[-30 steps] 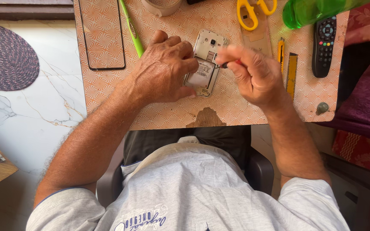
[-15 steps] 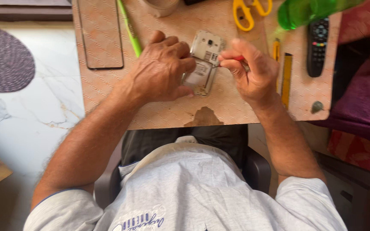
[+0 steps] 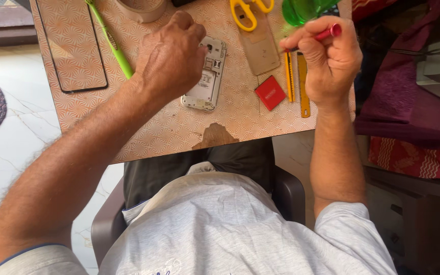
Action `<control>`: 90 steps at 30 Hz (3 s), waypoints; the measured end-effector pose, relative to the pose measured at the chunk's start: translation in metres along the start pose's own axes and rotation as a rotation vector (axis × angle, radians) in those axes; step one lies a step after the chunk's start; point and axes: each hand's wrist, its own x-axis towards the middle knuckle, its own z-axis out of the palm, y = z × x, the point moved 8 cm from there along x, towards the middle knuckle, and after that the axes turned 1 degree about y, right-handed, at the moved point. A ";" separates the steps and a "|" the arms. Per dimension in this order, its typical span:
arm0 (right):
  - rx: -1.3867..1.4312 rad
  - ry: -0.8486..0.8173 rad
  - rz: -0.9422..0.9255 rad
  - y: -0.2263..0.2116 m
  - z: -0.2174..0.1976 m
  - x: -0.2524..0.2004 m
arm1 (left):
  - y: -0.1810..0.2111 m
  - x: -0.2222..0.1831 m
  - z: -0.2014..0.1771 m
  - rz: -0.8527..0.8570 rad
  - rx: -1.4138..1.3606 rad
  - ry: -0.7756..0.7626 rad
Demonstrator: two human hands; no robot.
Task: The person removes screws from a mobile phone using a screwdriver, takes out the battery, then puts the battery back and snaps the back cover in place.
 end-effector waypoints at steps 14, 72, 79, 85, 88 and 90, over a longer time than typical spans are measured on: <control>-0.046 0.112 -0.107 0.047 0.008 -0.020 | -0.013 0.019 0.012 0.032 -0.006 0.234; 0.210 0.250 -0.157 -0.014 0.072 0.019 | 0.005 0.007 -0.024 0.170 -0.645 0.304; 0.212 0.267 -0.145 -0.008 0.073 0.018 | 0.009 0.005 -0.027 0.164 -0.453 0.287; 0.151 0.241 -0.189 -0.015 0.069 0.017 | 0.010 0.005 -0.032 0.285 -0.128 0.201; 0.141 0.209 -0.153 -0.016 0.068 0.005 | 0.010 0.001 -0.024 0.377 -0.065 0.117; 0.165 0.181 -0.107 -0.015 0.068 -0.007 | 0.008 -0.003 -0.015 0.382 -0.065 0.074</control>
